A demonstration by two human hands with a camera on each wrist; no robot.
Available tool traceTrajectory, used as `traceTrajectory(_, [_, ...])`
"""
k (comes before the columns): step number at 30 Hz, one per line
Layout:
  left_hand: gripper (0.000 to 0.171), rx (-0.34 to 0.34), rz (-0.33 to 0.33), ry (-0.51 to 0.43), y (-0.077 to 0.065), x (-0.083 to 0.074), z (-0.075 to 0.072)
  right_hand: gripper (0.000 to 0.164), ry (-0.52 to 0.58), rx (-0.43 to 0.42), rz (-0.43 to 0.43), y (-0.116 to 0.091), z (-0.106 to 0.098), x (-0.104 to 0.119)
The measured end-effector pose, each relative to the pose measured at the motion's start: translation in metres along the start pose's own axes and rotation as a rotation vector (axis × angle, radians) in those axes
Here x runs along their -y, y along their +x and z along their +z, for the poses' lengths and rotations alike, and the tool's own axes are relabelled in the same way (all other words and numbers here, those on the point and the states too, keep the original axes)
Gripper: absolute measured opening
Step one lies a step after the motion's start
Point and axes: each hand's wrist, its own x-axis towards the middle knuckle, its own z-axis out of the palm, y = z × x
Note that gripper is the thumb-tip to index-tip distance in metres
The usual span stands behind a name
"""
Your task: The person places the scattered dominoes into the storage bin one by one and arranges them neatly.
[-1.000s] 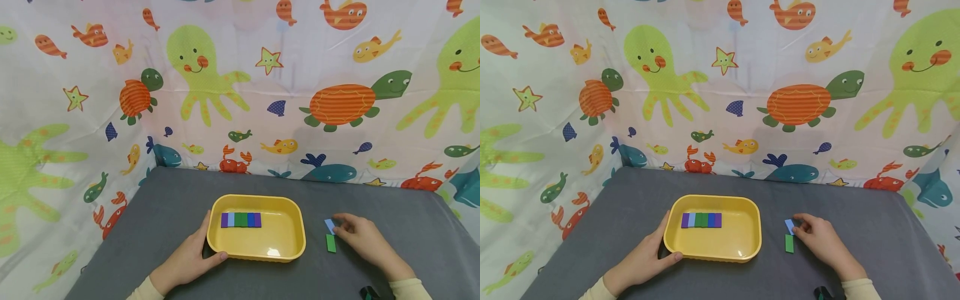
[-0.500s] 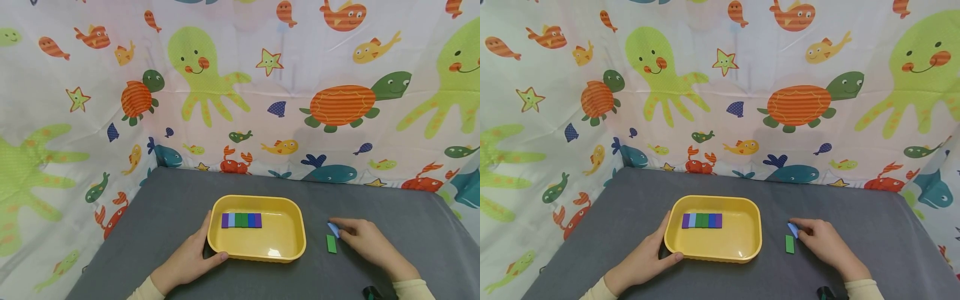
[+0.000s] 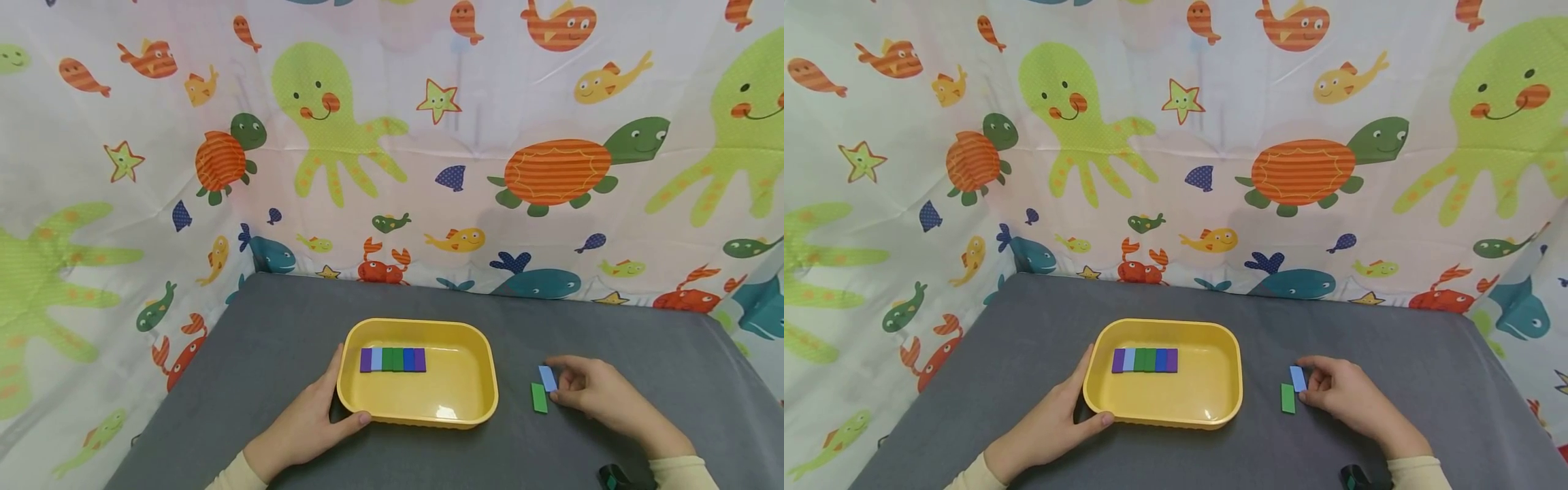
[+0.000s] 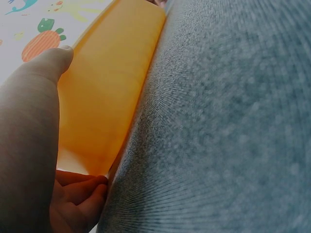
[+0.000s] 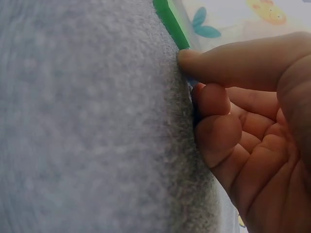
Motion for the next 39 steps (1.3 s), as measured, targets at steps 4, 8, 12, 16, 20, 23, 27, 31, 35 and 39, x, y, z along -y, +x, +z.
traceTrajectory(4, [0.127,0.0,-0.005,0.0,0.0,-0.001,0.0,0.057,0.017,-0.008,-0.009,-0.001,-0.001,-0.001])
traceTrajectory(8, [0.127,0.0,-0.006,0.002,0.0,-0.001,-0.001,0.056,0.044,-0.023,-0.016,-0.003,-0.001,-0.003])
traceTrajectory(12, [0.126,0.003,-0.005,0.003,-0.001,-0.001,-0.001,0.056,0.067,-0.032,-0.002,-0.003,-0.001,-0.004])
traceTrajectory(16, [0.126,-0.001,0.004,-0.002,-0.001,-0.001,-0.001,0.055,0.061,-0.04,-0.009,-0.002,-0.002,-0.003])
traceTrajectory(20, [0.125,-0.009,0.012,-0.007,-0.001,-0.001,0.0,0.056,0.05,-0.056,-0.011,-0.003,-0.004,-0.001])
traceTrajectory(23, [0.125,-0.01,0.009,-0.006,-0.001,-0.001,0.001,0.058,0.039,-0.066,-0.003,-0.005,-0.004,0.001])
traceTrajectory(27, [0.125,-0.012,0.014,-0.011,-0.001,0.0,0.001,0.058,0.005,-0.082,0.004,-0.005,-0.005,0.006])
traceTrajectory(31, [0.125,-0.012,0.029,-0.017,-0.001,0.0,-0.001,0.057,-0.013,-0.106,-0.012,-0.006,-0.003,0.014])
traceTrajectory(35, [0.127,-0.011,0.036,-0.016,-0.001,-0.001,-0.003,0.057,-0.028,-0.134,-0.026,-0.006,0.0,0.023])
traceTrajectory(39, [0.127,-0.012,0.037,-0.015,-0.001,0.001,-0.002,0.057,-0.044,-0.159,-0.033,-0.006,0.002,0.034])
